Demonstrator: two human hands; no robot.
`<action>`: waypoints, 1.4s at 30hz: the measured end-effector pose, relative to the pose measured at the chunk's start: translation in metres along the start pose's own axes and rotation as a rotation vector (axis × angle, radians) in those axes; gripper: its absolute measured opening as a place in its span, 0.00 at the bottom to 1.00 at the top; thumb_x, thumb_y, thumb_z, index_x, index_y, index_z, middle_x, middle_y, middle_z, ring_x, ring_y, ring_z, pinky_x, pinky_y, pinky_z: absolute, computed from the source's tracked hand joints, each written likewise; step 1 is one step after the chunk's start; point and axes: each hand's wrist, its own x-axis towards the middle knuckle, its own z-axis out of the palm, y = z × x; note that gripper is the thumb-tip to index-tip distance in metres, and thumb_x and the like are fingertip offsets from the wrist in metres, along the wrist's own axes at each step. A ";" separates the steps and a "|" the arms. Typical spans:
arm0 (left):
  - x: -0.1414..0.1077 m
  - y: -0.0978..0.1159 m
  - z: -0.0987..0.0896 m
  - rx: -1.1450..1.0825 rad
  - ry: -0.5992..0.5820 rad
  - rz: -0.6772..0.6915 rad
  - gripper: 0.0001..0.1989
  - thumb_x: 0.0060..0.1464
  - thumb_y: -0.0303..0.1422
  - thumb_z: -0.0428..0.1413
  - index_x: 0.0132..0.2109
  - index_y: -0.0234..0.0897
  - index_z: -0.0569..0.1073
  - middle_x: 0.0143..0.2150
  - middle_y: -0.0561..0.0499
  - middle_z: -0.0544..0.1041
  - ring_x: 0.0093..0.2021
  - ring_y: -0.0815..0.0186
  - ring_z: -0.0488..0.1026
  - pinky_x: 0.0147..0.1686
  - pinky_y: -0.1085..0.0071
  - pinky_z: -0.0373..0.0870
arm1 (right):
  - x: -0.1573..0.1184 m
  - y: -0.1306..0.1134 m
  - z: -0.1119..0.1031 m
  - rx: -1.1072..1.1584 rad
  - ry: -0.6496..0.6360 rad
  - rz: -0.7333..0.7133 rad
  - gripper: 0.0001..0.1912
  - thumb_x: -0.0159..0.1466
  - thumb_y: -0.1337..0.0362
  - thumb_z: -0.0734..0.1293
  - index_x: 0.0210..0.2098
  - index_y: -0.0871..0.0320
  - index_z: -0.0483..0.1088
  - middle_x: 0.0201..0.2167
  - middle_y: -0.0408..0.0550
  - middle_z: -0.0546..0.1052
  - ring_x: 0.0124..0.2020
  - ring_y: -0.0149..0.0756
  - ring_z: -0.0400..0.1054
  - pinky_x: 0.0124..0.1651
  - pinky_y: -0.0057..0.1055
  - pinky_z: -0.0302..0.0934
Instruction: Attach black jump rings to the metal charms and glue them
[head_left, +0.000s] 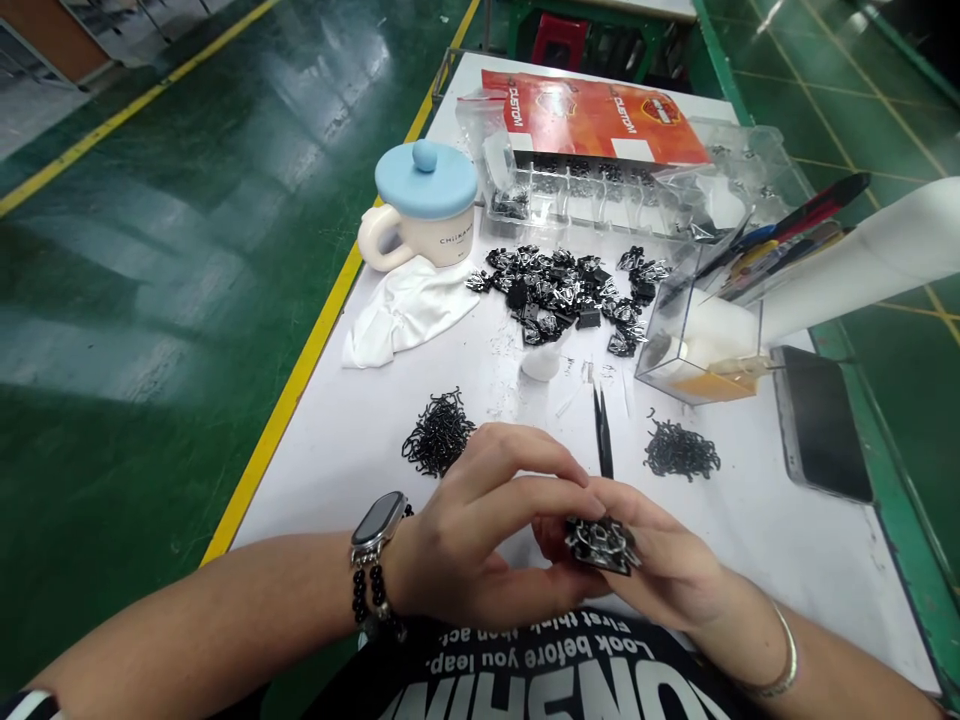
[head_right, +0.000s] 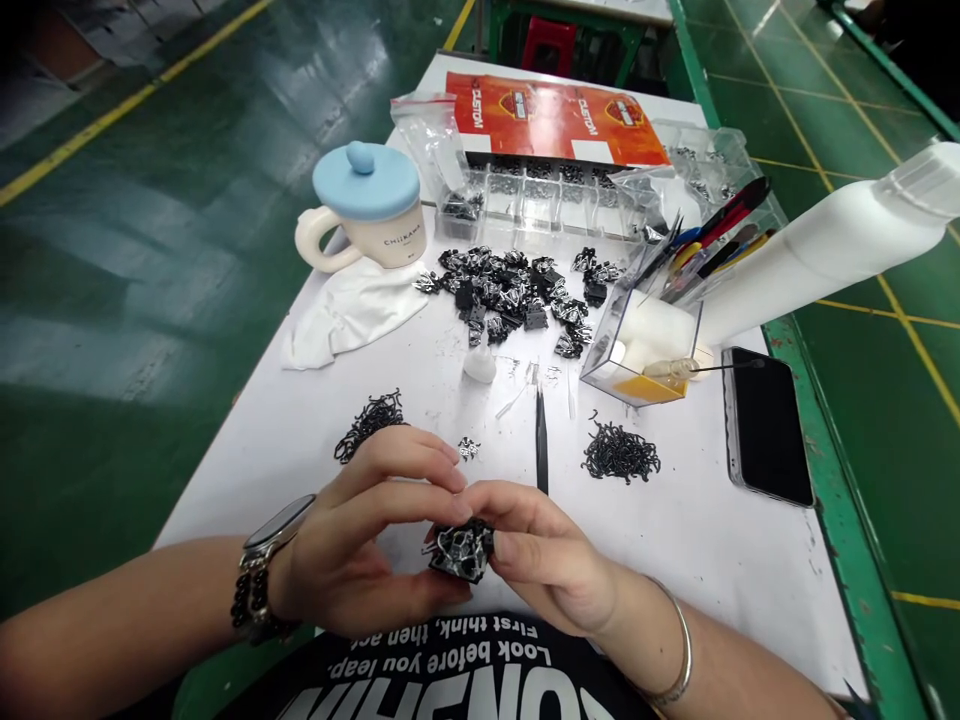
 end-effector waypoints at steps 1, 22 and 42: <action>0.000 0.000 0.000 -0.007 0.003 -0.004 0.15 0.48 0.33 0.63 0.39 0.26 0.72 0.36 0.43 0.74 0.40 0.63 0.72 0.42 0.66 0.73 | 0.000 0.000 0.000 0.010 0.000 0.015 0.13 0.59 0.61 0.68 0.43 0.59 0.72 0.37 0.45 0.73 0.41 0.27 0.66 0.43 0.21 0.60; 0.000 0.005 0.003 -0.028 0.034 0.002 0.07 0.46 0.24 0.62 0.35 0.24 0.74 0.29 0.42 0.76 0.30 0.64 0.73 0.29 0.67 0.73 | 0.001 0.009 -0.008 0.109 0.062 0.158 0.16 0.57 0.59 0.70 0.43 0.57 0.71 0.41 0.46 0.74 0.45 0.30 0.67 0.51 0.27 0.59; -0.001 0.005 0.002 0.010 0.014 -0.029 0.10 0.47 0.23 0.60 0.40 0.28 0.74 0.32 0.42 0.78 0.32 0.62 0.75 0.33 0.67 0.76 | 0.008 0.011 -0.001 0.044 0.077 0.124 0.19 0.56 0.54 0.69 0.45 0.54 0.71 0.36 0.45 0.70 0.36 0.30 0.62 0.43 0.29 0.59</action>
